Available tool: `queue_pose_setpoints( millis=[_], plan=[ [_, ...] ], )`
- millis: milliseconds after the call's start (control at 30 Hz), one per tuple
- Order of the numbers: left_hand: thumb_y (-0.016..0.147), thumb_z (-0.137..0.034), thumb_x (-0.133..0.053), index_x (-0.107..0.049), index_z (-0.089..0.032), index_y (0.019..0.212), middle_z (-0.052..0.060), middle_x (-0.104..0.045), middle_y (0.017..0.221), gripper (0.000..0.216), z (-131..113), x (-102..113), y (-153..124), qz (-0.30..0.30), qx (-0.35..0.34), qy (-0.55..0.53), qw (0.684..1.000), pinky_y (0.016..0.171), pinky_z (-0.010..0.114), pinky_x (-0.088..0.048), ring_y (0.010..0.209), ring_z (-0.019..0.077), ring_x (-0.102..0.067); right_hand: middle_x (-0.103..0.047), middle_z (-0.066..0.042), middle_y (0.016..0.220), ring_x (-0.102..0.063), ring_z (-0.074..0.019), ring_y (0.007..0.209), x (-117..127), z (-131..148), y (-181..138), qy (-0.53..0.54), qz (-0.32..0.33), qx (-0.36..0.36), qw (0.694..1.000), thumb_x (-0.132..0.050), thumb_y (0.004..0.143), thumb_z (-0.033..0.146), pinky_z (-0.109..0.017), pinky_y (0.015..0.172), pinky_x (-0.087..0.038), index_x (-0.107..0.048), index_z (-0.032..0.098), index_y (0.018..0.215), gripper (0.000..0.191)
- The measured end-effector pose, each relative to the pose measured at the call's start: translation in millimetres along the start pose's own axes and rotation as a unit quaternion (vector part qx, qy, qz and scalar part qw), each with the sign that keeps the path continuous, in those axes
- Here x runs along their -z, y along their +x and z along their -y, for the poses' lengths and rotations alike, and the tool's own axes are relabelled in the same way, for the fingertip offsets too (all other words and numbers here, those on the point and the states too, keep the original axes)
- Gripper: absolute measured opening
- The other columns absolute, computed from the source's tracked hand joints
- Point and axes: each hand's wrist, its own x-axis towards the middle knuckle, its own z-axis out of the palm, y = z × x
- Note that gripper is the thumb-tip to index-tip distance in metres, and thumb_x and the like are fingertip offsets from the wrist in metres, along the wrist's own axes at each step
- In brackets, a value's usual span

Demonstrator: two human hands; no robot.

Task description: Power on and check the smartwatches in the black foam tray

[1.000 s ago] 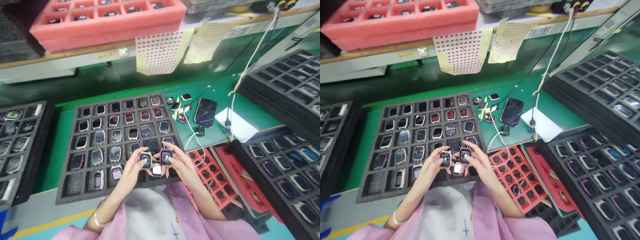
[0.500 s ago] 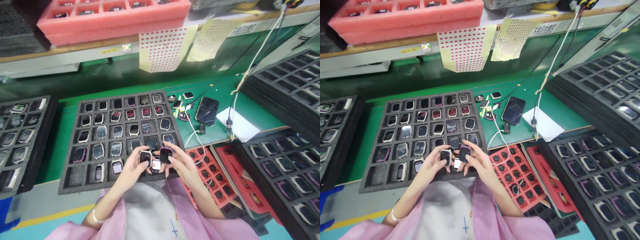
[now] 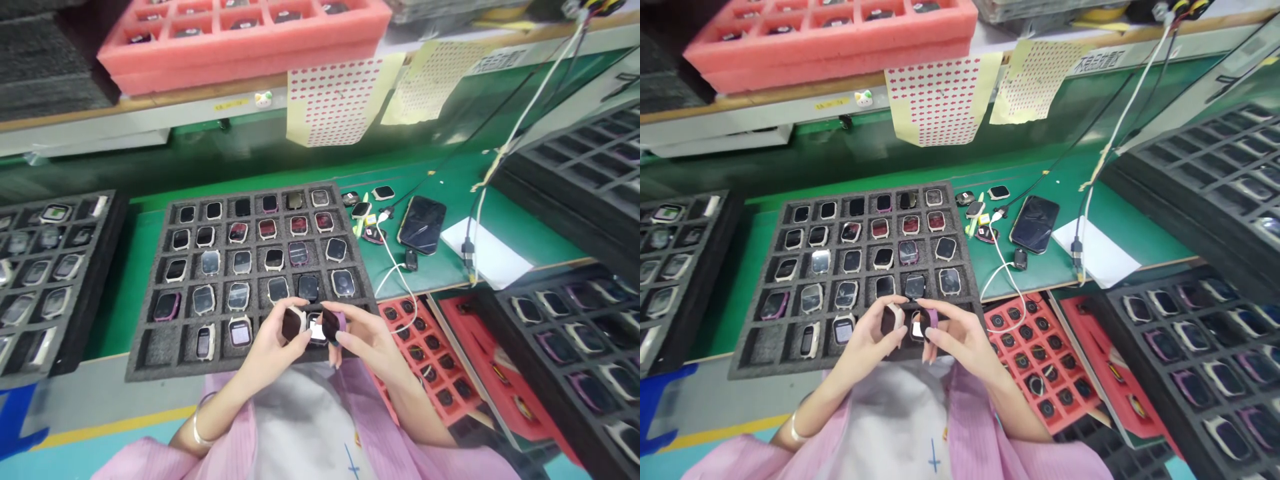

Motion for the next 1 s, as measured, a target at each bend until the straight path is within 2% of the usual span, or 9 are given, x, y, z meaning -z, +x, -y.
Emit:
queue_pose_setpoints(
  millis=[300,467,633,900,1000],
  plan=[
    [0.082,-0.017,-0.058,-0.052,-0.020,0.109,0.000,-0.052,0.087,0.028,1.3,0.9,-1.3,0.000,0.000,0.042,0.999,0.065,0.023,-0.041,0.070,0.0132,-0.050,-0.069,-0.002,0.061,-0.063,-0.0156,0.048,-2.3,1.7,-1.1,-0.006,-0.017,-0.012,1.000,-0.065,0.086,0.025,-0.026,0.050,-0.051,-0.059,0.018,0.121,0.037],
    [0.083,-0.019,-0.057,-0.048,-0.021,0.116,0.001,-0.052,0.089,0.034,2.3,1.0,-0.6,0.003,0.003,0.017,1.000,0.062,0.023,-0.041,0.067,0.0125,-0.049,-0.069,-0.002,0.063,-0.064,-0.0164,0.052,-3.6,2.6,-1.8,-0.015,-0.018,-0.004,1.000,-0.065,0.086,0.026,-0.028,0.053,-0.052,-0.057,0.018,0.126,0.042],
    [0.083,-0.019,-0.056,-0.050,-0.020,0.112,0.001,-0.052,0.089,0.029,2.5,3.1,-1.4,0.035,0.012,0.019,0.999,0.058,0.022,-0.039,0.062,0.0107,-0.046,-0.066,0.000,0.058,-0.061,-0.0139,0.047,-4.5,1.1,0.0,-0.035,-0.016,-0.006,0.999,-0.063,0.088,0.024,-0.025,0.049,-0.050,-0.057,0.016,0.126,0.039],
    [0.082,-0.019,-0.057,-0.052,-0.021,0.109,0.002,-0.053,0.091,0.028,0.9,3.7,-0.9,0.015,0.015,0.022,1.000,0.058,0.022,-0.040,0.064,0.0117,-0.048,-0.063,-0.004,0.086,-0.064,-0.0120,0.052,-6.8,3.5,-1.2,-0.029,-0.020,0.003,0.999,-0.066,0.085,0.022,-0.024,0.051,-0.054,-0.064,0.021,0.119,0.034],
    [0.082,-0.019,-0.058,-0.052,-0.021,0.112,0.002,-0.054,0.093,0.031,1.7,3.8,-0.6,0.003,0.010,0.022,1.000,0.059,0.023,-0.041,0.064,0.0115,-0.049,-0.061,-0.004,0.090,-0.064,-0.0126,0.055,-7.5,4.3,-0.7,-0.040,-0.036,0.002,0.999,-0.068,0.083,0.024,-0.026,0.054,-0.056,-0.064,0.021,0.120,0.037]
  ],
)
